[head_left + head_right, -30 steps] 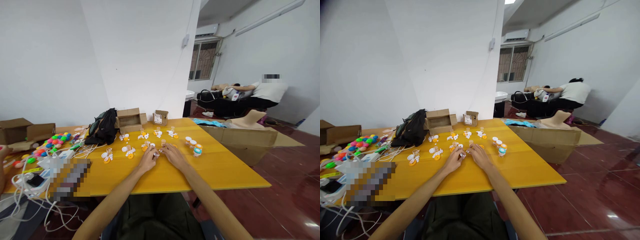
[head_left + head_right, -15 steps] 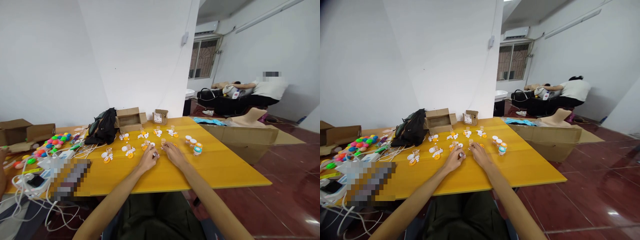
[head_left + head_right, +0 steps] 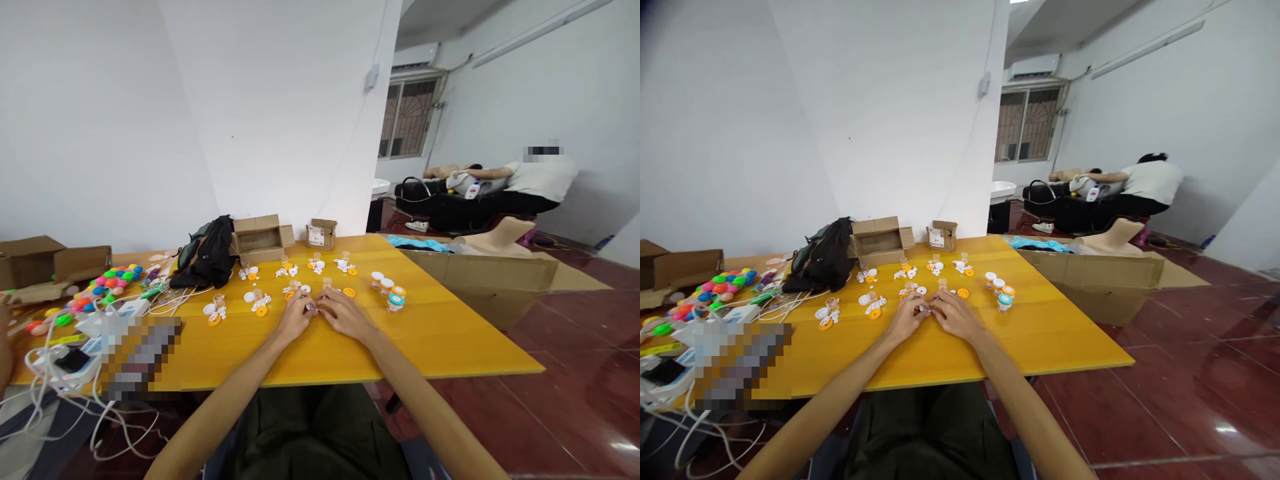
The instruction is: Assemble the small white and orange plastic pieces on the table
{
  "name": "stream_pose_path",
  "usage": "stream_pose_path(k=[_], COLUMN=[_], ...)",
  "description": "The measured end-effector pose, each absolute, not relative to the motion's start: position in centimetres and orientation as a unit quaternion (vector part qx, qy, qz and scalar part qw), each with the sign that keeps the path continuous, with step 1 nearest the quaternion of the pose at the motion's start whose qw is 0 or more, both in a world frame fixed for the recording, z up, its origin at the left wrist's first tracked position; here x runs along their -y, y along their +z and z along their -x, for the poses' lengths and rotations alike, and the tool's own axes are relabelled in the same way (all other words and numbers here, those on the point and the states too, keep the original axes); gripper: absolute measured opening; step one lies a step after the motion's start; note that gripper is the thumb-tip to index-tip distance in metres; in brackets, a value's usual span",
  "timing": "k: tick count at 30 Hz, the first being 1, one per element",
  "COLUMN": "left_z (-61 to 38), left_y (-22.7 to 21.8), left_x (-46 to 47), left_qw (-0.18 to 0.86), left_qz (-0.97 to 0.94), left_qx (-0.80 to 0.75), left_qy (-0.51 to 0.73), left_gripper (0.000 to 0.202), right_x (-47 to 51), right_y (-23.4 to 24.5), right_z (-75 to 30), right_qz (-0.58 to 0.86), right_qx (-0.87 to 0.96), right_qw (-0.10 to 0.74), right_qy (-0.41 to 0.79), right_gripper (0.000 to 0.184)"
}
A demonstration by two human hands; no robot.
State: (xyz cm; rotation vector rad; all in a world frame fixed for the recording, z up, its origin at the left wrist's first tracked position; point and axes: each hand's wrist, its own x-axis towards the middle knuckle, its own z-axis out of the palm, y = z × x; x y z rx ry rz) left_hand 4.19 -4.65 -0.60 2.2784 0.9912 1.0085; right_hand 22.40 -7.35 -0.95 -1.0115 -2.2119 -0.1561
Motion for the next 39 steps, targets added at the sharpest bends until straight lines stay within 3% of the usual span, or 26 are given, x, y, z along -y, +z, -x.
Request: stream_pose_path(k=[17, 28, 33, 39], left_z=[-4.1, -4.1, -4.0, -3.8], left_y=[-0.2, -0.6, -0.6, -1.0], left_x=[4.5, 4.4, 4.4, 4.0], left_qw=[0.222, 0.225, 0.211, 0.23], left_qz=[-0.827, -0.806, -0.806, -0.803], left_qx=[-0.366, -0.392, -0.403, -0.394], left_qy=[0.365, 0.383, 0.379, 0.383], left_gripper=[0.012, 0.014, 0.014, 0.015], right_x=[7.4, 6.7, 6.8, 7.0], right_y=[-1.1, -1.6, -1.6, -1.4], right_z=[-22.3, -23.3, -23.2, -23.0], right_qz=[0.374, 0.504, 0.519, 0.508], right_qx=[0.862, 0.783, 0.783, 0.783], right_qw=[0.326, 0.295, 0.275, 0.322], right_qy=[-0.102, -0.213, -0.202, -0.161], right_gripper=[0.026, 0.024, 0.025, 0.025])
